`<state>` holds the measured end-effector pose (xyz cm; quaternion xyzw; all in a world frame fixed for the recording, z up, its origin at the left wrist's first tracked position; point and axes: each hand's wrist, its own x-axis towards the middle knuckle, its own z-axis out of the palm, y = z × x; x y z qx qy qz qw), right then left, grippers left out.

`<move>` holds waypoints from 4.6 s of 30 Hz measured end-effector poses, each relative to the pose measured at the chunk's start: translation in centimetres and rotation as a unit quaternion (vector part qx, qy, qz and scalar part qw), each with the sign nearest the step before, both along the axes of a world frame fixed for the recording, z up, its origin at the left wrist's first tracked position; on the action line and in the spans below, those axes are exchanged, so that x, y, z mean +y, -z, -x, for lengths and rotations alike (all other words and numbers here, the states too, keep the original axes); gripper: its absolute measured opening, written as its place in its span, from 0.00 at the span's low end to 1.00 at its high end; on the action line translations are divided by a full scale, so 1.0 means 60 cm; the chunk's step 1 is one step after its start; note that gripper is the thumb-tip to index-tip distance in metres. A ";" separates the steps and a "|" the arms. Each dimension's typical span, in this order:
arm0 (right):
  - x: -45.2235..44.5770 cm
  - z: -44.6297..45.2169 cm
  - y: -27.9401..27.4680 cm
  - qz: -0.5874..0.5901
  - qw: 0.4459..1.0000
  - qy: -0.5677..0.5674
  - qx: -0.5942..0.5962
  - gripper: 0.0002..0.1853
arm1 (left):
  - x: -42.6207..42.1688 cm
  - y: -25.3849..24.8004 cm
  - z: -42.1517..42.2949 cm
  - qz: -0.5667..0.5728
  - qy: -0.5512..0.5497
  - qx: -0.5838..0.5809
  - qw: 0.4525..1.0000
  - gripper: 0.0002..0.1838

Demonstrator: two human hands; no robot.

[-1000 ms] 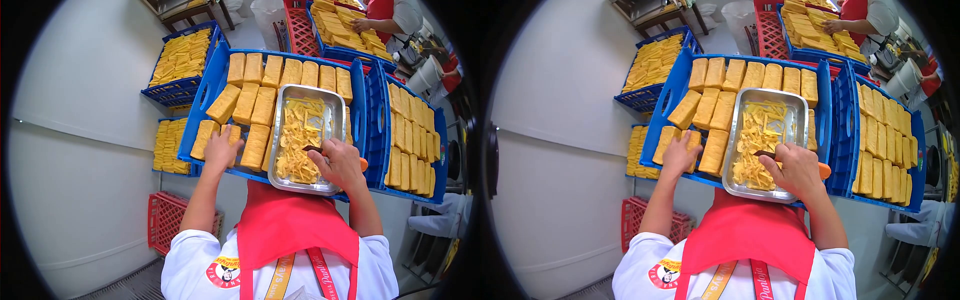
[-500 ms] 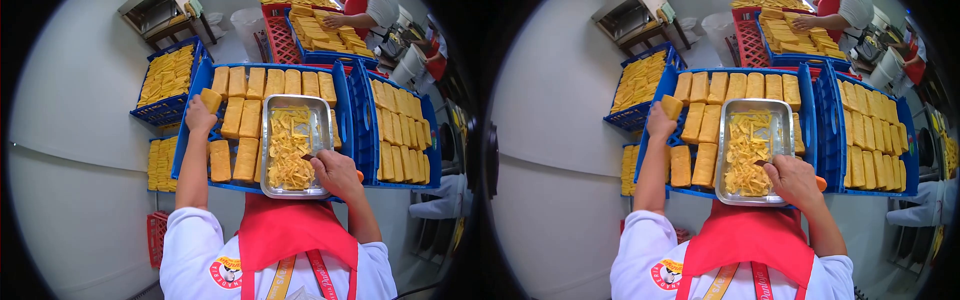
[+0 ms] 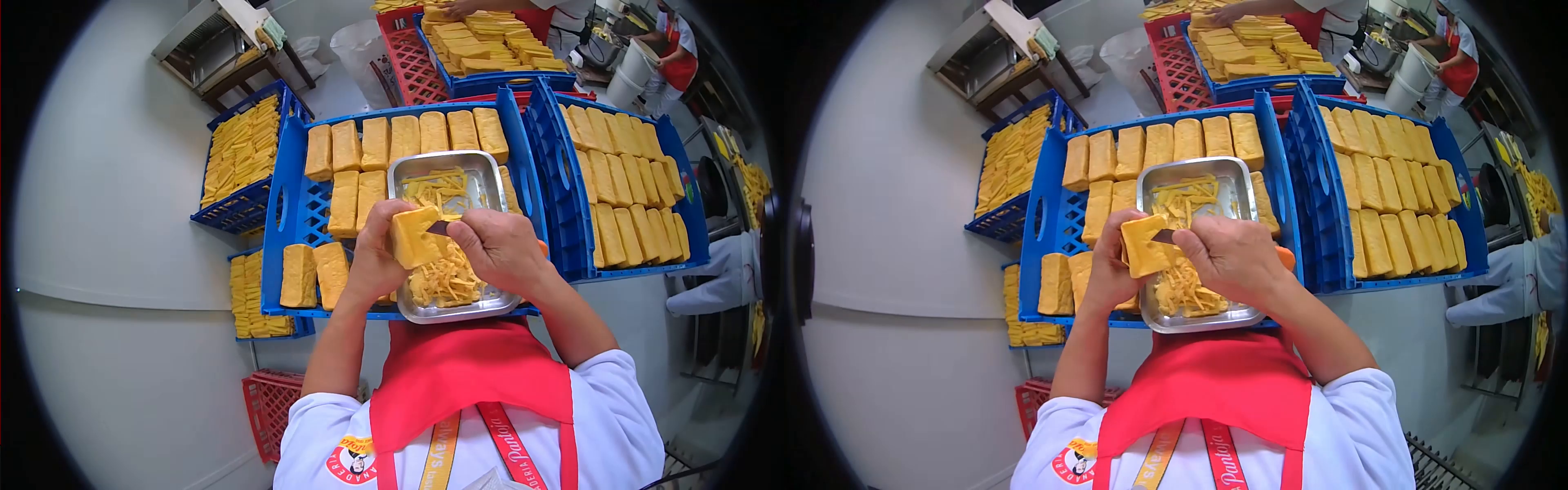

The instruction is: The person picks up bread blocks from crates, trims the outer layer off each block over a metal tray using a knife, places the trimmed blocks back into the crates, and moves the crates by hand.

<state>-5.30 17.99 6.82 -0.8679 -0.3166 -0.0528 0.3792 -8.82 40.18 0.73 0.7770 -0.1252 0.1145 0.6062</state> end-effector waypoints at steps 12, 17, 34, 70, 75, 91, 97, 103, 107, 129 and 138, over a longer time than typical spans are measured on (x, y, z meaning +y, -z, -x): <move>0.003 -0.003 0.018 0.056 0.994 -0.073 0.058 0.30 | -0.018 -0.016 0.000 -0.127 -0.059 -0.065 0.988 0.32; -0.005 -0.012 0.032 -0.023 0.983 -0.005 0.182 0.36 | -0.012 -0.009 -0.004 -0.321 -0.197 -0.223 0.899 0.29; 0.009 -0.004 0.039 -0.039 0.963 -0.029 0.266 0.32 | -0.022 0.003 0.004 -0.399 -0.237 -0.285 0.839 0.24; 0.003 -0.063 0.059 -0.111 0.950 0.004 0.291 0.25 | -0.044 -0.038 0.008 0.369 0.050 0.270 0.888 0.51; 0.005 -0.052 0.066 -0.122 0.927 -0.029 0.353 0.25 | -0.044 -0.033 0.000 0.374 0.046 0.262 0.888 0.50; 0.004 0.010 0.035 -0.010 0.955 -0.100 0.278 0.31 | -0.042 -0.026 -0.028 0.409 -0.002 0.239 0.881 0.34; 0.008 -0.008 0.025 0.017 0.990 0.035 0.135 0.39 | -0.037 0.005 -0.022 0.470 -0.085 0.250 0.842 0.37; 0.023 -0.006 0.022 0.048 0.994 0.086 0.055 0.46 | -0.060 -0.010 -0.003 0.462 -0.196 0.167 0.849 0.45; 0.029 -0.002 0.022 0.053 0.992 0.082 0.074 0.45 | -0.066 -0.004 0.003 0.450 -0.231 0.115 0.855 0.42; 0.028 0.002 0.018 0.074 0.997 0.006 0.036 0.36 | -0.041 -0.026 -0.017 0.370 -0.210 0.228 0.876 0.47; -0.002 -0.032 -0.018 0.077 0.996 -0.037 -0.013 0.44 | 0.005 -0.041 -0.023 0.419 0.005 0.317 0.851 0.25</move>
